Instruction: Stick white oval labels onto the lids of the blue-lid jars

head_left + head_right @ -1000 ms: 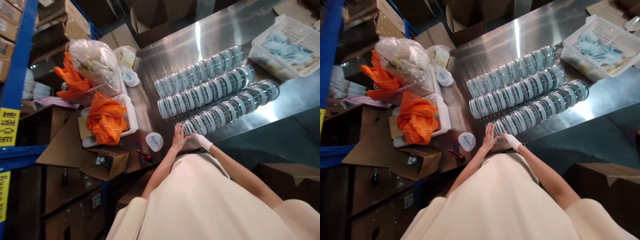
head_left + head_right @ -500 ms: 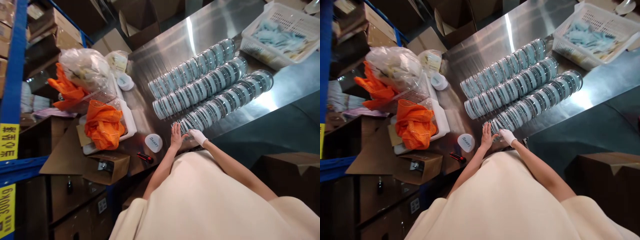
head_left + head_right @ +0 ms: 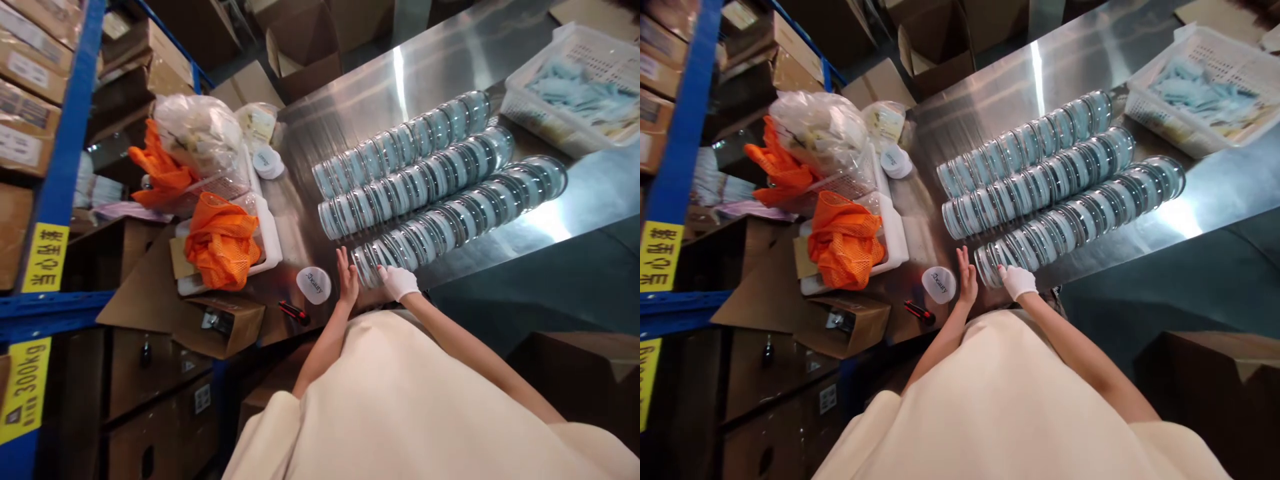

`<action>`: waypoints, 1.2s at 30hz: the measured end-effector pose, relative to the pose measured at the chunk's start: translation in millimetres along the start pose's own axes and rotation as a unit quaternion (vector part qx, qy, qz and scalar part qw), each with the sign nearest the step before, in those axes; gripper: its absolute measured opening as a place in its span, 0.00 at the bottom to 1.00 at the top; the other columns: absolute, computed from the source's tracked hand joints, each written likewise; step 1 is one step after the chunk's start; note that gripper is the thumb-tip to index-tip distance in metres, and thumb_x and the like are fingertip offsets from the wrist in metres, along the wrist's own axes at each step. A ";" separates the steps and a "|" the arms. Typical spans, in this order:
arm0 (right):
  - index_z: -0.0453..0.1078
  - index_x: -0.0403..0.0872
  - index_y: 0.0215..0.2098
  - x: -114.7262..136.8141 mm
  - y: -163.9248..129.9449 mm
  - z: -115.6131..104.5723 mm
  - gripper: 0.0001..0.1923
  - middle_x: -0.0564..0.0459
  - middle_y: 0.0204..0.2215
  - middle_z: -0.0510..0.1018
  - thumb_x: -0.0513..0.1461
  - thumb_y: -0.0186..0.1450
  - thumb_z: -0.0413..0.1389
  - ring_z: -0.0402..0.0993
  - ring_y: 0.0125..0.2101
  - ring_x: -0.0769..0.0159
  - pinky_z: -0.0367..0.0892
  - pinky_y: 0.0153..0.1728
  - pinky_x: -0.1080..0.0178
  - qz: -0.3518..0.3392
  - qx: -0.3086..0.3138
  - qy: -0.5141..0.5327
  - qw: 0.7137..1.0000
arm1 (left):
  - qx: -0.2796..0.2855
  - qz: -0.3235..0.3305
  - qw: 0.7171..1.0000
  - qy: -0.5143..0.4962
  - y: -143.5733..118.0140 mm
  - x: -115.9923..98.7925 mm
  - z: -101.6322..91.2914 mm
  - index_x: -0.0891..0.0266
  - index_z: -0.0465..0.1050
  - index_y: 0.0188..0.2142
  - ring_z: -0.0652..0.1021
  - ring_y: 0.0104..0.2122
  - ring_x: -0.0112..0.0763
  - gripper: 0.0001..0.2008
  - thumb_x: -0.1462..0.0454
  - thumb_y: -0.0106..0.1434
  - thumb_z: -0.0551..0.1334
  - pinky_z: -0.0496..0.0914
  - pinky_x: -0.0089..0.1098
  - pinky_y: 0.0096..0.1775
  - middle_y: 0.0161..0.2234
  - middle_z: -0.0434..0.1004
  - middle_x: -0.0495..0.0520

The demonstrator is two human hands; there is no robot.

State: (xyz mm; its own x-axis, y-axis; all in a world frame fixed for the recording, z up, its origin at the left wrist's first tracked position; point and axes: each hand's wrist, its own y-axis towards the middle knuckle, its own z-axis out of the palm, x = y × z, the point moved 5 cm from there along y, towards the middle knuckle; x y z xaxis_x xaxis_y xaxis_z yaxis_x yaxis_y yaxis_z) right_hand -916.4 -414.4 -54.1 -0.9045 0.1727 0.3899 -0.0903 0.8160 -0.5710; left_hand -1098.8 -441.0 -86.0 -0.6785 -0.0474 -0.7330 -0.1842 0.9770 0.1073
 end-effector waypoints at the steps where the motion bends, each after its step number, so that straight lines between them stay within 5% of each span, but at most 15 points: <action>1: 0.80 0.39 0.46 4.2 -2.5 -3.7 0.32 0.35 0.38 0.83 0.54 0.74 0.43 0.80 0.42 0.57 0.67 0.44 0.62 0.007 -0.008 -0.042 0.999 | -0.049 -0.021 0.998 0.021 -3.4 12.3 -14.9 0.57 0.27 0.74 0.56 0.71 0.37 0.33 0.53 0.77 0.43 0.58 0.47 0.68 0.72 0.50 0.65; 4: 0.80 0.38 0.45 16.3 -6.8 -13.7 0.34 0.31 0.38 0.82 0.54 0.75 0.41 0.80 0.43 0.53 0.67 0.45 0.58 0.010 0.002 -0.104 0.995 | -0.163 -0.157 0.969 0.100 -19.6 64.6 -63.6 0.64 0.53 0.68 0.63 0.68 0.48 0.34 0.49 0.70 0.58 0.60 0.52 0.65 0.64 0.64 0.73; 7: 0.81 0.38 0.42 21.9 -3.7 -23.6 0.34 0.29 0.38 0.82 0.54 0.75 0.41 0.80 0.44 0.50 0.67 0.44 0.56 0.002 0.015 -0.143 0.990 | -0.183 -0.334 0.915 0.132 -38.5 118.0 -99.1 0.70 0.60 0.60 0.62 0.67 0.57 0.36 0.52 0.61 0.69 0.57 0.58 0.64 0.60 0.66 0.79; 10: 0.82 0.37 0.42 20.6 0.7 -31.5 0.35 0.27 0.39 0.81 0.54 0.74 0.42 0.80 0.45 0.48 0.67 0.44 0.54 -0.003 0.026 -0.162 0.987 | -0.156 -0.414 0.892 0.097 -46.7 149.0 -109.0 0.70 0.64 0.55 0.65 0.65 0.59 0.36 0.56 0.53 0.75 0.59 0.58 0.62 0.57 0.69 0.79; 14: 0.82 0.38 0.43 13.2 -4.1 -37.3 0.33 0.29 0.41 0.81 0.54 0.74 0.43 0.80 0.45 0.48 0.68 0.44 0.54 -0.009 0.055 -0.182 0.982 | -0.160 -0.424 0.890 0.058 -49.5 159.8 -105.2 0.66 0.71 0.46 0.74 0.57 0.54 0.26 0.59 0.50 0.76 0.65 0.52 0.58 0.50 0.77 0.70; 21: 0.81 0.47 0.44 -4.4 -31.2 -56.1 0.33 0.38 0.44 0.82 0.54 0.74 0.38 0.79 0.47 0.50 0.68 0.46 0.54 0.017 0.078 -0.176 0.981 | -0.245 -0.427 0.870 0.014 -66.3 153.2 -120.4 0.68 0.74 0.45 0.77 0.53 0.51 0.22 0.64 0.52 0.73 0.68 0.46 0.56 0.49 0.78 0.71; 24: 0.81 0.49 0.43 -2.8 -40.0 -64.6 0.31 0.41 0.42 0.83 0.54 0.74 0.38 0.79 0.45 0.51 0.67 0.44 0.55 0.010 0.043 -0.160 0.986 | -0.263 -0.428 0.864 -0.022 -72.9 147.9 -132.4 0.67 0.76 0.38 0.81 0.43 0.47 0.14 0.58 0.58 0.70 0.73 0.43 0.48 0.40 0.81 0.65; 27: 0.78 0.52 0.51 11.9 -43.2 -60.1 0.25 0.45 0.42 0.83 0.53 0.73 0.44 0.79 0.44 0.54 0.67 0.43 0.59 -0.041 0.003 -0.101 0.994 | -0.257 -0.407 0.865 -0.138 -71.5 130.5 -131.1 0.67 0.77 0.36 0.81 0.37 0.41 0.21 0.50 0.57 0.70 0.75 0.38 0.40 0.36 0.82 0.62; 30: 0.73 0.52 0.58 38.5 -44.6 -47.6 0.23 0.50 0.45 0.83 0.51 0.71 0.50 0.79 0.42 0.60 0.67 0.40 0.65 -0.161 -0.027 -0.006 0.987 | -0.172 -0.331 0.868 -0.327 -57.1 90.6 -102.7 0.67 0.78 0.40 0.81 0.35 0.38 0.27 0.47 0.51 0.74 0.76 0.36 0.38 0.36 0.83 0.59; 33: 0.78 0.50 0.45 52.1 -47.9 -46.0 0.17 0.52 0.36 0.83 0.48 0.70 0.50 0.77 0.34 0.66 0.63 0.34 0.68 -0.234 -0.067 0.029 0.969 | -0.050 -0.249 0.879 -0.404 -40.4 42.2 -63.3 0.66 0.79 0.42 0.81 0.37 0.37 0.27 0.48 0.52 0.75 0.76 0.37 0.43 0.38 0.83 0.59; 36: 0.76 0.47 0.32 44.7 -55.6 -67.4 0.16 0.53 0.26 0.79 0.45 0.69 0.50 0.71 0.26 0.69 0.58 0.30 0.69 -0.241 -0.175 0.002 0.955 | 0.016 -0.217 0.897 -0.384 -27.1 16.1 -34.3 0.66 0.76 0.52 0.81 0.38 0.37 0.34 0.44 0.56 0.71 0.76 0.37 0.44 0.45 0.82 0.63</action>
State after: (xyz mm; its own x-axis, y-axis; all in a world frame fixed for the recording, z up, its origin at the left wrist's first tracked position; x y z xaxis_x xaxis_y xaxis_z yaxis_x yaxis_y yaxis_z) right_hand -923.7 -414.9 43.8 -0.7911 -0.2684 0.5497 -0.3512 0.9350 -0.0489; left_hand -1129.1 -475.4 -77.7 0.1442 -0.2795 -0.9493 -0.2829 0.9076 -0.3102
